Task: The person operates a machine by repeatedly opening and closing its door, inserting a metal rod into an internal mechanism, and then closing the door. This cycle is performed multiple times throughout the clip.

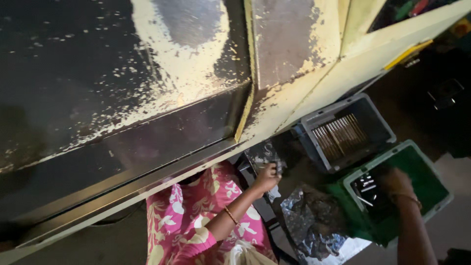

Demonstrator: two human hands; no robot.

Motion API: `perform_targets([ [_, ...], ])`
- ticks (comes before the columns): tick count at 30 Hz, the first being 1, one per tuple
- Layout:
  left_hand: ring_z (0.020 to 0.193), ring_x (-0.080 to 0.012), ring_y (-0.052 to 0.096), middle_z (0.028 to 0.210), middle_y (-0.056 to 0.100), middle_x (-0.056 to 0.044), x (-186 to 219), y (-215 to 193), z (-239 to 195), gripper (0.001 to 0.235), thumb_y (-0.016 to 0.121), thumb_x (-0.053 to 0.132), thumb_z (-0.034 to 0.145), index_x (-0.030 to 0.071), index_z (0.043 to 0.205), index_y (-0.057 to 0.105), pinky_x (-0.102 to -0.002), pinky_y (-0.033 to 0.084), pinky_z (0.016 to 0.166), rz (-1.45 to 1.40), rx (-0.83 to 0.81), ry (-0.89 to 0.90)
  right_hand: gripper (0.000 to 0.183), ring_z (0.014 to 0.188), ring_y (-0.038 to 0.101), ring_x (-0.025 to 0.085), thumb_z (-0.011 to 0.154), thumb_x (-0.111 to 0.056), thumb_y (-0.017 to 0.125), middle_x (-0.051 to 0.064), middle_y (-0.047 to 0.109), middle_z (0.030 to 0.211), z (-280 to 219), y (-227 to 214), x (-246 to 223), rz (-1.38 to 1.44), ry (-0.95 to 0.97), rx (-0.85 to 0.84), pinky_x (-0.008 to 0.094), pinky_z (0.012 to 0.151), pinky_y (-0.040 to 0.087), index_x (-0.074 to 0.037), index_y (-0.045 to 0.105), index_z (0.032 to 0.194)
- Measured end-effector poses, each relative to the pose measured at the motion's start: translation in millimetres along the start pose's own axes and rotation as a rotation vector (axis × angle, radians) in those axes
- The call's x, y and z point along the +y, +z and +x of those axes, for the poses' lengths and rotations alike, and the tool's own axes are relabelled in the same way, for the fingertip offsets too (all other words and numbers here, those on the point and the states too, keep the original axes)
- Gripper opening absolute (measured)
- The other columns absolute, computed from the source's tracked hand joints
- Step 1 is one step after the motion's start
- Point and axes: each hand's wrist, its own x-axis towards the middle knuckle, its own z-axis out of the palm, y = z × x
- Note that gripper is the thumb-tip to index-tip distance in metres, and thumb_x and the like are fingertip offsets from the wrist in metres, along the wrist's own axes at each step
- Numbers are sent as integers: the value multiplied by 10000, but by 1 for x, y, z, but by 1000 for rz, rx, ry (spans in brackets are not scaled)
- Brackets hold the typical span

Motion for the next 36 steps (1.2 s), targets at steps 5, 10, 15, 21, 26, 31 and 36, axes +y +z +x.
perform_targets([
  [5,1188,-197,624,1318,629,-98,22,-20,-5,567,740,217,936,60,1418,486,-365,520,998,187,-88,176,317,834,725,389,851,-104,714,213,761,966,-26,12,-39,572,57,-235,522,694,579,-25,723,1158],
  [10,1176,-207,650,1248,681,-134,109,-60,-31,429,727,213,972,28,1331,581,-353,537,999,142,-269,285,377,1008,655,376,909,-168,628,213,696,1130,-27,16,-51,363,-17,-277,501,830,519,-34,658,1261],
  [15,1174,-182,653,1242,687,-79,240,-107,-109,392,682,234,989,50,1316,568,-332,535,1001,313,-264,482,442,1182,585,363,968,-232,541,214,631,1295,-14,50,-41,263,-135,-263,481,966,460,-44,593,1364],
  [21,1166,-193,701,1245,719,-89,381,-113,-204,342,641,250,1036,58,1317,604,-356,566,1041,551,-192,787,522,1391,501,348,1038,-309,438,214,553,1493,-9,79,-28,208,-308,-199,456,1129,388,-56,516,1489],
  [26,1036,-174,764,1135,766,-36,456,-125,-247,213,586,234,1066,97,1212,657,-351,641,945,670,14,949,519,1386,478,357,1107,-380,353,227,531,1500,-30,49,-50,321,-53,-196,465,1119,384,-48,519,1469],
  [31,1057,-189,738,1125,745,-67,500,-141,-250,135,629,162,1106,77,1205,661,-339,597,986,617,282,1257,455,1300,527,323,1136,-354,373,209,566,1444,-84,-6,-74,482,-5,-8,434,1057,431,-52,528,1439],
  [36,1193,-279,692,1246,683,-112,523,-152,-236,252,661,110,1069,64,1305,587,-340,533,1045,721,544,1466,392,1214,575,288,1164,-327,393,191,600,1388,-89,-28,-89,747,-69,276,403,994,479,-57,537,1408],
])
